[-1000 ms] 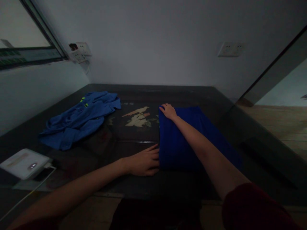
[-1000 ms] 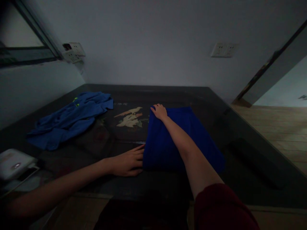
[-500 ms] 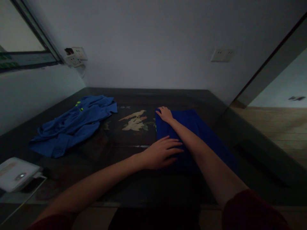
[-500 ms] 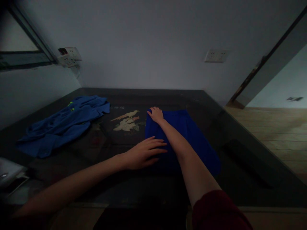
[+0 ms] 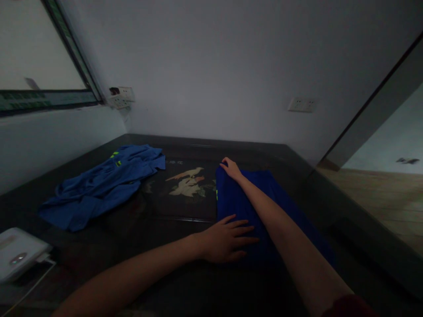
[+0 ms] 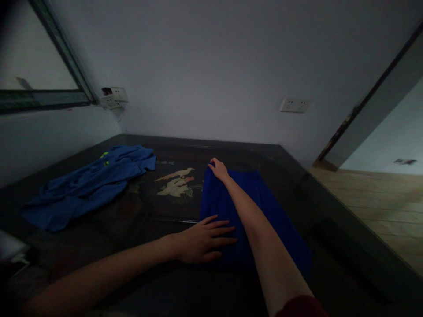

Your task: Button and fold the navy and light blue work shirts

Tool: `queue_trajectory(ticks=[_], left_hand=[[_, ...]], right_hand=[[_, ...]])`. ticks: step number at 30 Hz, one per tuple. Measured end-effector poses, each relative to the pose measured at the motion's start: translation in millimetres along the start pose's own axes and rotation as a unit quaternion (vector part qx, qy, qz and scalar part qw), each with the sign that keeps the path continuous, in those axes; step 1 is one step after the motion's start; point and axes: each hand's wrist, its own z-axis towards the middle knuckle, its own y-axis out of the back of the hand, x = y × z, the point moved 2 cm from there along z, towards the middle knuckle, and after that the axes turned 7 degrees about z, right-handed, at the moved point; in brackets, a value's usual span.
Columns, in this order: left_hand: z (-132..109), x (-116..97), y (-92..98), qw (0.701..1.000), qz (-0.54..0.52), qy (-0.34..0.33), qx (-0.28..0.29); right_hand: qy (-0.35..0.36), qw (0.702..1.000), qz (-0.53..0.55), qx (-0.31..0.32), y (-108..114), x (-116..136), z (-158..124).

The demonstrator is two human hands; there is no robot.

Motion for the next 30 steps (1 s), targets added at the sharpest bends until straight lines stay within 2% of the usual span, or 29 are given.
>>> queue_trajectory(ticks=[8, 12, 15, 20, 23, 26, 30], left_hand=[[0, -2, 10.8, 1.000, 0.024, -0.016, 0.003], [11, 1, 19.0, 0.998, 0.014, -0.063, -0.003], [22, -1, 21.3, 0.998, -0.002, -0.067, -0.001], [26, -11, 15.1, 0.997, -0.023, -0.065, 0.043], [25, -13, 12.2, 0.997, -0.006, -0.068, 0.044], [25, -13, 10.5, 0.996, 0.013, -0.070, 0.048], [26, -12, 8.7, 0.996, 0.015, -0.069, 0.047]], right_hand=[[0.013, 1.000, -0.020, 0.019, 14, 9, 9], [0.035, 0.998, -0.037, 0.022, 25, 15, 10], [0.037, 0.997, -0.061, 0.034, 29, 19, 9], [0.020, 0.991, -0.100, 0.087, 13, 25, 4], [0.004, 0.988, -0.108, 0.106, -4, 27, 1], [-0.012, 0.989, -0.105, 0.104, -13, 27, 0], [-0.020, 0.992, -0.094, 0.085, -14, 25, 3]])
